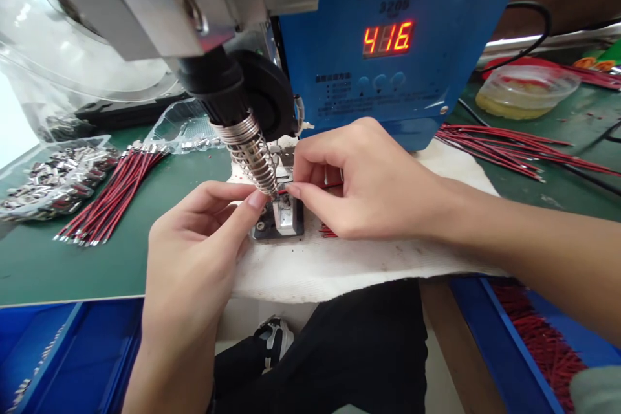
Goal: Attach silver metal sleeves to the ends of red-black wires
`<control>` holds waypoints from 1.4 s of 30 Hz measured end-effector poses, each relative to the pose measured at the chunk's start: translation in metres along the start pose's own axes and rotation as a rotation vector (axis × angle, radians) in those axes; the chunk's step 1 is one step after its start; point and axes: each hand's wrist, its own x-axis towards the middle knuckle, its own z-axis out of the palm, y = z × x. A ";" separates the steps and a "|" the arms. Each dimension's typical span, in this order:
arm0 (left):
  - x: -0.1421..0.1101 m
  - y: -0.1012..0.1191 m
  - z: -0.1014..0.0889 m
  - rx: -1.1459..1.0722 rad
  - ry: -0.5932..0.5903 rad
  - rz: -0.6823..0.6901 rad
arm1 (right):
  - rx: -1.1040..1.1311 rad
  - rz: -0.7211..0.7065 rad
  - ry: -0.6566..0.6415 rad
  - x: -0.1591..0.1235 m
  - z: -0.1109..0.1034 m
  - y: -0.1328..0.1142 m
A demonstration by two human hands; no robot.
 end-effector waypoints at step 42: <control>0.000 -0.001 0.001 -0.005 -0.024 0.023 | -0.120 -0.104 0.029 -0.001 -0.001 0.003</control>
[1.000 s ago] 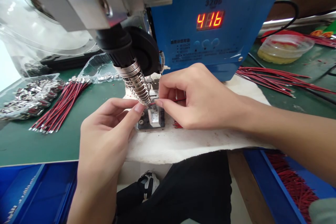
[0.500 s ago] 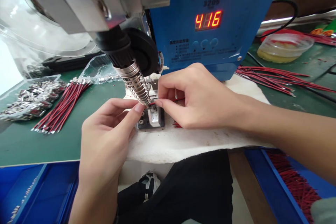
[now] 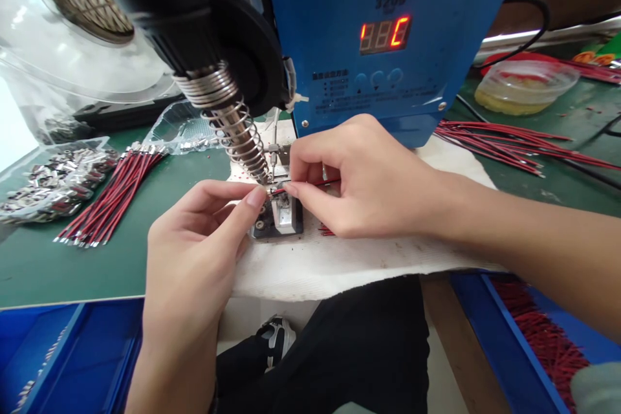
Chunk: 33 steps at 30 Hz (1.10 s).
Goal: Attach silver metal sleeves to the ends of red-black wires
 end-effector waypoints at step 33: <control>0.000 -0.003 0.002 -0.014 0.011 0.056 | -0.098 -0.168 -0.052 0.000 0.000 0.004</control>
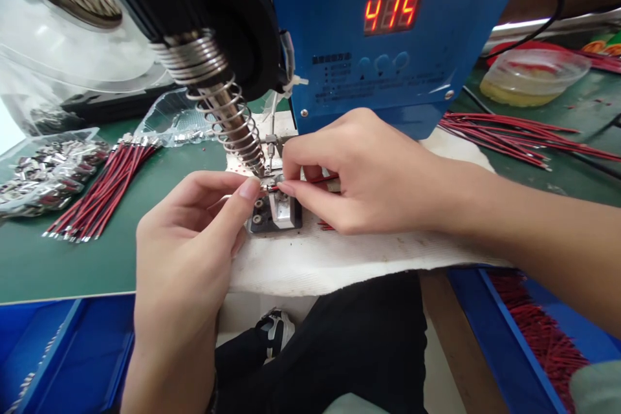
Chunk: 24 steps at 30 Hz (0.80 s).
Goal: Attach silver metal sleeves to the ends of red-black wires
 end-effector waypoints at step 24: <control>-0.005 0.005 0.001 0.002 0.017 0.016 | -0.007 0.031 -0.068 -0.001 -0.005 -0.001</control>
